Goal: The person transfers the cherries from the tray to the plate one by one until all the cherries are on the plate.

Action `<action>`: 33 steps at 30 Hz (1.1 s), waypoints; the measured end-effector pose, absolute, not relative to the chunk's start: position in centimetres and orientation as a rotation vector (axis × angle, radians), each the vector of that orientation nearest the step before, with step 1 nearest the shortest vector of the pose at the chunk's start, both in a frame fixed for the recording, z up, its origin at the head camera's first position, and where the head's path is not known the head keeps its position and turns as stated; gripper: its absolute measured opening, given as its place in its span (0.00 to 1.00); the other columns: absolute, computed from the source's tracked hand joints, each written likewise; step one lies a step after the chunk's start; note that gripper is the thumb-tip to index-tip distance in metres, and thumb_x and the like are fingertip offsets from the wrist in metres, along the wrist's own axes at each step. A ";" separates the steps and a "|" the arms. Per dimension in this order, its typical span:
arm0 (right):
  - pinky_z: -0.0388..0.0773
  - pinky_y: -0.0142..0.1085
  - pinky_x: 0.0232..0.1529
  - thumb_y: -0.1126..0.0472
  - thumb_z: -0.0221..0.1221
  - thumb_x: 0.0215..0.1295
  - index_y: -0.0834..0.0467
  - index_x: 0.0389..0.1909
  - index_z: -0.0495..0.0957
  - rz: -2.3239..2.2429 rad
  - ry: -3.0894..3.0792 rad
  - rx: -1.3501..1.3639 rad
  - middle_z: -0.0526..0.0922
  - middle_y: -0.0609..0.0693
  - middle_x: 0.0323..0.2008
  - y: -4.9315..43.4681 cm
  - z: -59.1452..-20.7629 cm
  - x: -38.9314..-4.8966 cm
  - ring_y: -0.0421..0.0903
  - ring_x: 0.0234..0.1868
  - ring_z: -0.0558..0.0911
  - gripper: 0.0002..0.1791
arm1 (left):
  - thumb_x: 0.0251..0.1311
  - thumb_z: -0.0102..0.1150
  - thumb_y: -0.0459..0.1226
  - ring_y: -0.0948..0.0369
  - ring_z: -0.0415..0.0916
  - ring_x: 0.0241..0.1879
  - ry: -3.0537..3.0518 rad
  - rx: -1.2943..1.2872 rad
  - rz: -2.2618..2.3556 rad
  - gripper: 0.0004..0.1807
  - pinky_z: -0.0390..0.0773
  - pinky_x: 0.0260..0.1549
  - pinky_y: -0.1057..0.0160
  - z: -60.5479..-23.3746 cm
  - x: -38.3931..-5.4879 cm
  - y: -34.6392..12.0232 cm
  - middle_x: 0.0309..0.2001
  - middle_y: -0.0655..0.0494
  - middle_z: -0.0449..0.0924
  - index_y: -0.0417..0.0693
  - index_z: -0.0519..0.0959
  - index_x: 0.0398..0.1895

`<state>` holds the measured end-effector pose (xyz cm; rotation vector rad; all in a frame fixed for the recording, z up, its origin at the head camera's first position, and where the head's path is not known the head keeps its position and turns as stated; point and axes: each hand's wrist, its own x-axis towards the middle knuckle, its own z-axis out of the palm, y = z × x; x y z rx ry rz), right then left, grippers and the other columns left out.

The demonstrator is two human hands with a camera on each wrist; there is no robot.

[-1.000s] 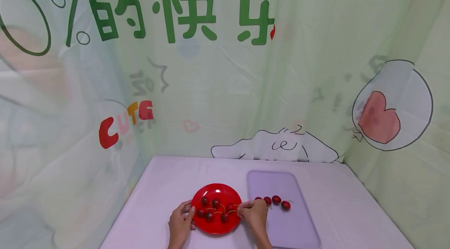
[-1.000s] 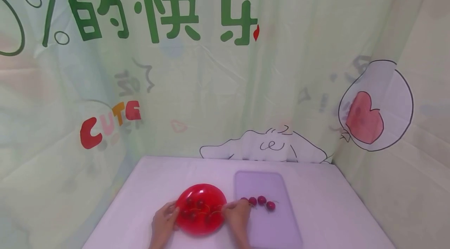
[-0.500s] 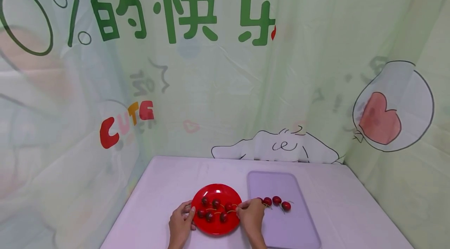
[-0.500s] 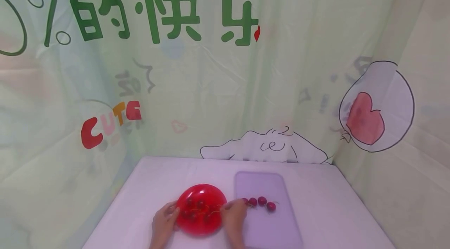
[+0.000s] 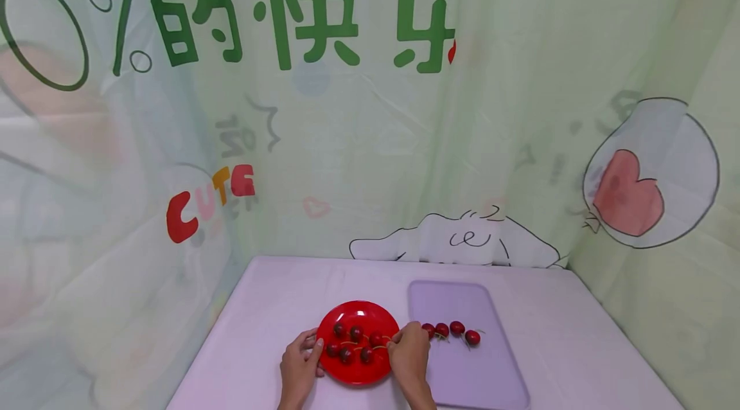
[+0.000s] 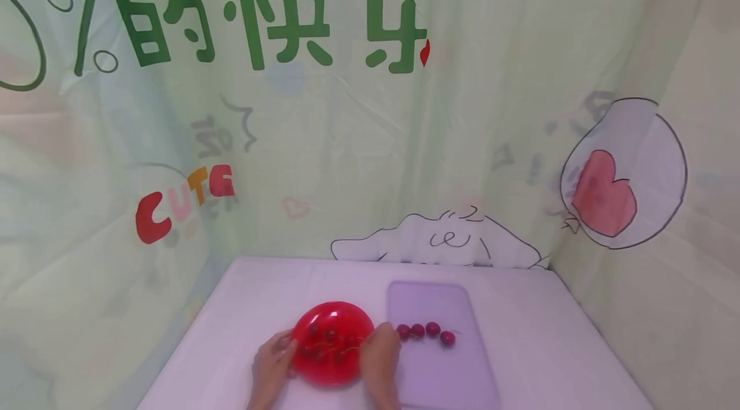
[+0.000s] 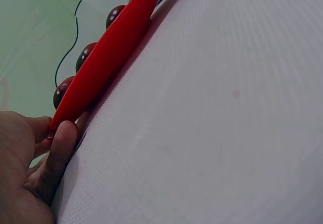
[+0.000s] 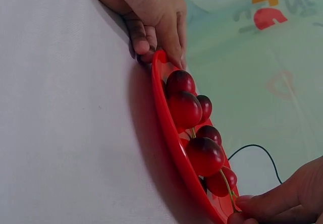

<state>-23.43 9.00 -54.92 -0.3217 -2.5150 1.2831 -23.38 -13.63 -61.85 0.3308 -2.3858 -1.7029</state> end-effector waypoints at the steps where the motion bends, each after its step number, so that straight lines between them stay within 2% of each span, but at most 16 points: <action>1: 0.93 0.44 0.32 0.78 0.76 0.53 0.70 0.24 0.88 1.278 -2.526 -0.322 0.87 0.57 0.22 8.9 -54.6 -23.3 0.48 0.26 0.86 0.06 | 0.77 0.65 0.35 0.61 0.81 0.18 -2.382 0.327 -1.708 0.21 0.86 0.22 0.66 -61.8 -23.4 -13.6 0.49 0.40 0.89 0.38 0.80 0.69; 11: 0.92 0.42 0.31 0.75 0.78 0.55 0.69 0.25 0.86 1.296 -2.579 -0.325 0.86 0.57 0.23 9.0 -54.3 -23.3 0.47 0.27 0.86 0.08 | 0.78 0.64 0.35 0.61 0.81 0.18 -2.397 0.331 -1.709 0.21 0.86 0.22 0.67 -62.2 -23.6 -13.8 0.49 0.41 0.89 0.40 0.81 0.69; 18: 0.88 0.37 0.27 0.74 0.79 0.55 0.69 0.24 0.87 1.318 -2.587 -0.328 0.86 0.57 0.23 9.4 -53.5 -23.2 0.47 0.27 0.83 0.08 | 0.78 0.65 0.36 0.61 0.81 0.18 -2.394 0.305 -1.719 0.21 0.86 0.22 0.67 -62.5 -23.7 -14.0 0.50 0.42 0.90 0.41 0.81 0.69; 23: 0.85 0.35 0.28 0.73 0.76 0.60 0.68 0.28 0.89 1.366 -2.580 -0.351 0.85 0.54 0.23 10.2 -53.0 -23.1 0.46 0.27 0.80 0.06 | 0.77 0.65 0.37 0.60 0.81 0.17 -2.385 0.307 -1.714 0.21 0.85 0.22 0.67 -62.5 -23.7 -13.9 0.49 0.41 0.89 0.41 0.81 0.68; 28: 0.81 0.35 0.27 0.71 0.77 0.58 0.66 0.27 0.90 1.352 -2.533 -0.324 0.86 0.54 0.22 11.3 -52.7 -22.9 0.46 0.26 0.80 0.05 | 0.77 0.65 0.36 0.60 0.80 0.17 -2.383 0.321 -1.706 0.21 0.85 0.21 0.67 -62.4 -23.7 -13.8 0.48 0.42 0.89 0.40 0.81 0.68; 33: 0.81 0.37 0.28 0.70 0.77 0.57 0.66 0.27 0.90 1.335 -2.506 -0.350 0.87 0.54 0.21 12.6 -52.7 -22.8 0.45 0.24 0.81 0.05 | 0.77 0.65 0.35 0.61 0.80 0.17 -2.397 0.339 -1.689 0.20 0.86 0.22 0.67 -62.5 -23.7 -13.7 0.47 0.43 0.89 0.41 0.81 0.69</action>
